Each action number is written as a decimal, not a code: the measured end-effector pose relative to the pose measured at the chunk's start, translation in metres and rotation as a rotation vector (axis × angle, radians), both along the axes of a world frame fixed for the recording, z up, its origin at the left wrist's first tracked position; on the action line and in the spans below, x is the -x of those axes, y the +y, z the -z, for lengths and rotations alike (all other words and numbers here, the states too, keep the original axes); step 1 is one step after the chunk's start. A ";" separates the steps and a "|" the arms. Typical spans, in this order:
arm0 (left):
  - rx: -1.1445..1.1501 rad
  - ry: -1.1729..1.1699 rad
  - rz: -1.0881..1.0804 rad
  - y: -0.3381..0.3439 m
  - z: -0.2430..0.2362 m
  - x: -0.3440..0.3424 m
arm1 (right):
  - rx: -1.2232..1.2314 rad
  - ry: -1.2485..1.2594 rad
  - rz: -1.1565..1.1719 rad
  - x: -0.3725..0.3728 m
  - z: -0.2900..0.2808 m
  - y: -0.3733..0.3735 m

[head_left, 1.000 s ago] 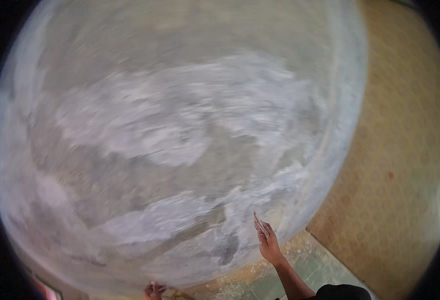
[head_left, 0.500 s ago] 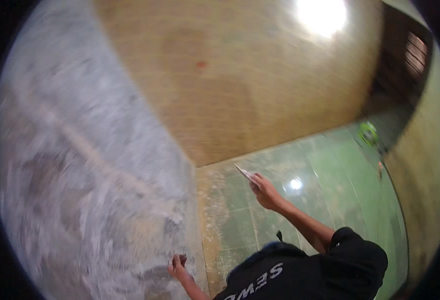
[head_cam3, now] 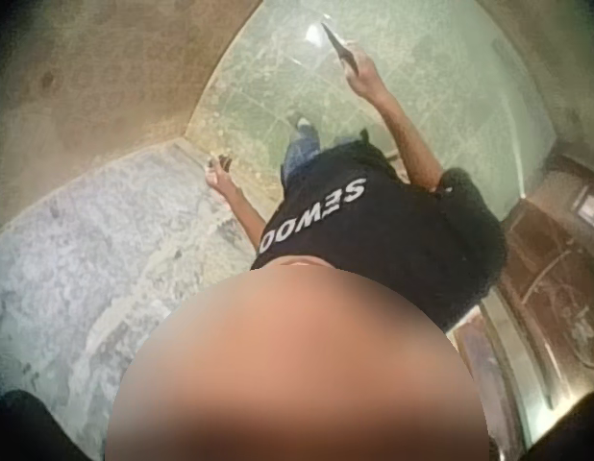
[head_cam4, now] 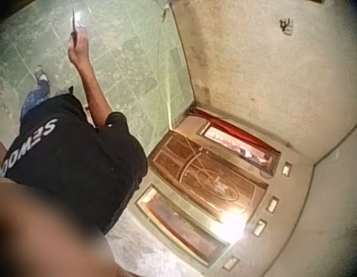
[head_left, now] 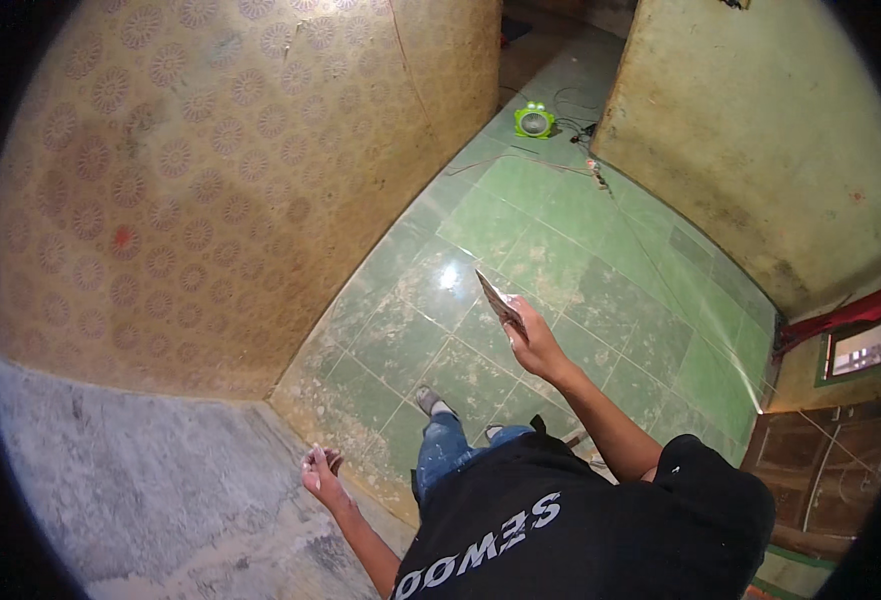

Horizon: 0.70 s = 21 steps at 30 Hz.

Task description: The person applies wall filler to a wall with a putty knife, spreading the filler over cracks and holes.

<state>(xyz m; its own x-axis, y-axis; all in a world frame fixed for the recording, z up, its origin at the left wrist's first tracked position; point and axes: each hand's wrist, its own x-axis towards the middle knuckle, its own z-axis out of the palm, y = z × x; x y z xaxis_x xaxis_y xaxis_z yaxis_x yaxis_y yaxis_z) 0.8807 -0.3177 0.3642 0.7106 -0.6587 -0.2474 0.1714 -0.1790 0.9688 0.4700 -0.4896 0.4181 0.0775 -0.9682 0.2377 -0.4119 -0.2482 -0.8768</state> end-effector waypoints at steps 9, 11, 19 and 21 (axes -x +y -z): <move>0.111 0.034 0.235 -0.077 0.026 -0.047 | 0.121 0.002 0.104 -0.033 -0.038 0.018; 0.133 -0.096 0.373 -0.103 0.023 -0.061 | 0.091 0.072 0.132 -0.038 -0.044 0.012; 0.123 -0.008 0.338 -0.206 0.001 -0.072 | 0.069 0.106 0.231 -0.030 -0.031 -0.033; 0.113 0.011 0.373 -0.222 0.001 -0.058 | 0.100 0.112 0.261 -0.025 -0.033 -0.053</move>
